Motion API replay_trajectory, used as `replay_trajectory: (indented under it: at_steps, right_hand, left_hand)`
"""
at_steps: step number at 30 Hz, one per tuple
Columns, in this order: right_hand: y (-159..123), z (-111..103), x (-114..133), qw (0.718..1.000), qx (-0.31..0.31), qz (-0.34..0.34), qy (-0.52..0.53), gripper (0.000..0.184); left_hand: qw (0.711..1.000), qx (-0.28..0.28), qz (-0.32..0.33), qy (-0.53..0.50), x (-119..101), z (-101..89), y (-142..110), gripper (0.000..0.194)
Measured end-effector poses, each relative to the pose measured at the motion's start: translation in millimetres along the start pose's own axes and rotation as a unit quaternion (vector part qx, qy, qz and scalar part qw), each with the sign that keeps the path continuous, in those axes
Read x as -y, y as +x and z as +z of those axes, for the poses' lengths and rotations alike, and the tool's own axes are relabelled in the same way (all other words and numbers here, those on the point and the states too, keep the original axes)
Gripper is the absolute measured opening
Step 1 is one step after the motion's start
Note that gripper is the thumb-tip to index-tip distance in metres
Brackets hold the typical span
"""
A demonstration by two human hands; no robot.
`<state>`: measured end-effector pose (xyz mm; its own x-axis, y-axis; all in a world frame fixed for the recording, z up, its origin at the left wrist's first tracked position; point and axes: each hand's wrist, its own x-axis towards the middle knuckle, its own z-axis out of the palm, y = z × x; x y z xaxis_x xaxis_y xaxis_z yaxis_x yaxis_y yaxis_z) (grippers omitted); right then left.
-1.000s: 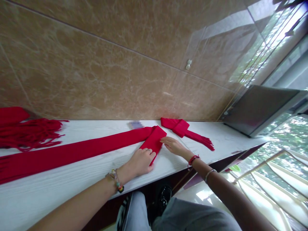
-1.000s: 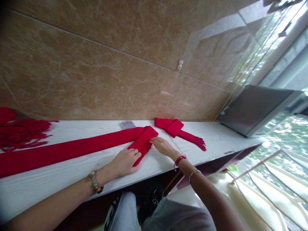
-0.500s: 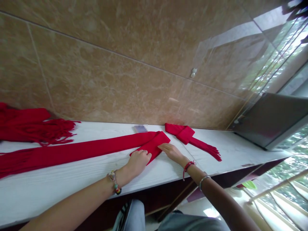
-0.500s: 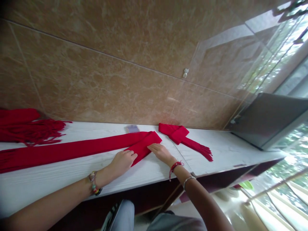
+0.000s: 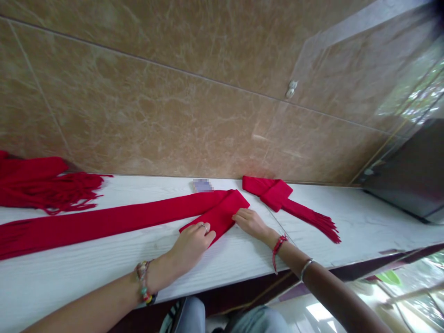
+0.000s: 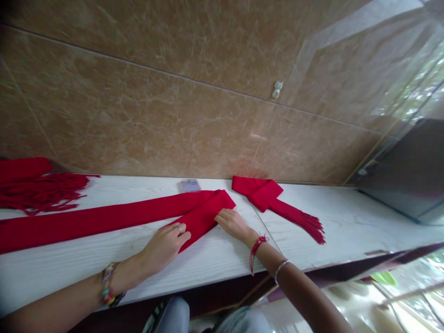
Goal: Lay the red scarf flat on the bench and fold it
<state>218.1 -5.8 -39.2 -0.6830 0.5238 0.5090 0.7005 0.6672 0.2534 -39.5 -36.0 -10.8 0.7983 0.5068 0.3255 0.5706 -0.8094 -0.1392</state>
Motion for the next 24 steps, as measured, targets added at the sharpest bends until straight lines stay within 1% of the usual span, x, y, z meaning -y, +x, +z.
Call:
replay_trajectory:
  at_steps: [3, 5, 8, 12, 16, 18, 21, 24]
  right_hand:
    - [0, -2, -8, 0.996, -0.014, 0.0, 0.083, 0.02]
    - [1, -2, -10, 0.991, -0.025, 0.013, 0.133, 0.016]
    - [3, -1, -8, 0.986, -0.021, -0.001, 0.162, 0.019]
    - [12, -8, -4, 0.99, 0.002, -0.055, 0.132, 0.021]
    - [24, -23, -7, 0.987, 0.063, -0.119, 0.084, 0.024]
    - [29, -29, -8, 0.984, 0.082, -0.141, 0.073, 0.024]
    - [31, -31, -7, 0.983, 0.087, -0.151, 0.056, 0.023]
    - [27, -28, -2, 0.987, 0.069, -0.139, 0.045, 0.025]
  left_hand:
    - [1.0, -0.001, 0.017, -0.005, 1, 1.5, 0, 0.01]
    - [1.0, -0.004, 0.006, -0.02, 1, 3.5, 1, 0.001]
    - [0.999, 0.007, -0.021, -0.031, 2, 7.0, 2, 0.008]
    - [0.998, 0.04, -0.032, -0.037, 1, 6.9, 3, 0.009]
    - [0.996, 0.057, -0.044, -0.045, -3, 2.3, 5, 0.008]
    - [0.995, 0.064, -0.055, -0.051, -5, 0.7, 6, 0.009]
    - [0.992, 0.071, -0.072, -0.069, -5, -0.4, 7, 0.011]
    - [0.99, 0.075, -0.09, -0.083, -4, -1.3, 7, 0.013]
